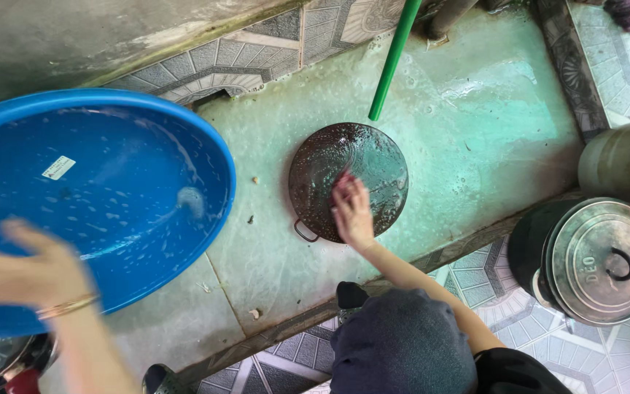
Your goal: The person washes several pots, pans, a lid, and chopsticks by scrubbing them with a sponge in a basin of soapy water and rinsing them under a faucet.
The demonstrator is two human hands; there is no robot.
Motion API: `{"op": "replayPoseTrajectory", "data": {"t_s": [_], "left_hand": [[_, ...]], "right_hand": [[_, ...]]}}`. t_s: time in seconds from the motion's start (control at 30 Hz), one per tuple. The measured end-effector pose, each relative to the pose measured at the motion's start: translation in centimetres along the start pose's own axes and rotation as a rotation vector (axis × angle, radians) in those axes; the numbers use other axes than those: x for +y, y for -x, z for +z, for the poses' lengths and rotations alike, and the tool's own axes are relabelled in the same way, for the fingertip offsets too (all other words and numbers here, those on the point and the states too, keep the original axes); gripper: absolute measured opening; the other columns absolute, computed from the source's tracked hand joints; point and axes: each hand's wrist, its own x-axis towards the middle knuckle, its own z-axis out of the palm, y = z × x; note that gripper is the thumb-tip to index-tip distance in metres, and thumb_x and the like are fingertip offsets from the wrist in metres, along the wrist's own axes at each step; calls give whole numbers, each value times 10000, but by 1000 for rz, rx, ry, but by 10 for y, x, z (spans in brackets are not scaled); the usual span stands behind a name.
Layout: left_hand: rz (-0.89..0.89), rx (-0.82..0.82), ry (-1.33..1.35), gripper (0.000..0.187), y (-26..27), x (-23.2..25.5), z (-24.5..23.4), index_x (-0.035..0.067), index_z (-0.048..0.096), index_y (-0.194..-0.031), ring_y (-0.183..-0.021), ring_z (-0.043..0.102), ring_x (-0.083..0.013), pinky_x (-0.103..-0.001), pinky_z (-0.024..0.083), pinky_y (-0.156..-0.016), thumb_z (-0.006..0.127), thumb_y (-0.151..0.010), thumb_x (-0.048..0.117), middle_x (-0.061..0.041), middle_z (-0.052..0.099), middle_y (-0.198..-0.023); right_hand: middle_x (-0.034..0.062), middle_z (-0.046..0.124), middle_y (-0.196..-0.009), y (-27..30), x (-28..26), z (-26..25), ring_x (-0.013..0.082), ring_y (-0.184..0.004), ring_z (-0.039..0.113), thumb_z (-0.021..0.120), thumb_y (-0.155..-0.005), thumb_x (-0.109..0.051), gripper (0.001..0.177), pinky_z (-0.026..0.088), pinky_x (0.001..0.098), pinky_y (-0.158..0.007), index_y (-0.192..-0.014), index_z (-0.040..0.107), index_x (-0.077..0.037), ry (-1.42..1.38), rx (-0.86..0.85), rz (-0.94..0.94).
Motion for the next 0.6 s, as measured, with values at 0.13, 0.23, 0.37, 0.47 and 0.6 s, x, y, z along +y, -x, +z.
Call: {"op": "replayPoseTrajectory", "data": {"t_s": [0.13,0.23,0.37,0.47,0.6], "left_hand": [[345,-115,453,277,82,135,59,159,679,-1182,-1194,631,-302,-444,503,-1059,700,-915,87,-80,680,-1210],[262,-532,502,252,174,185,122,201,666,-1176,-1026,667,-273,-412,546,-835,652,-928,156,-56,702,-1139],[161,-712,406,683,285,182,188,4,476,-1353,-1028,624,-421,-512,532,-820,737,-840,372,-263,632,-1175],[80,-844,467,668,325,167,222,26,451,-1382,-1022,637,-402,-496,541,-815,710,-864,357,-250,628,-1193],[-227,-1089,690,642,353,163,245,70,399,-1441,-1011,664,-364,-463,558,-806,655,-911,328,-224,619,-1228]], "right_hand": [[122,553,-1328,-42,-12,20,347,-1460,411,739,-937,-188,430,292,607,-1258,-1359,669,-144,-80,-183,-360],[146,550,-1444,-105,18,22,328,-1446,430,721,-908,-206,420,280,599,-1219,-1324,677,-161,20,-135,-358],[108,527,-1527,-105,66,-32,333,-1472,429,677,-951,-124,443,309,554,-1219,-1390,614,-106,50,-6,-23],[190,478,-1566,-47,73,-56,405,-1485,395,629,-969,-39,483,291,531,-1256,-1445,550,-12,84,191,83],[160,471,-1537,25,7,-18,379,-1467,387,590,-1012,-100,413,282,512,-1248,-1423,580,-50,-46,-20,241]]}}
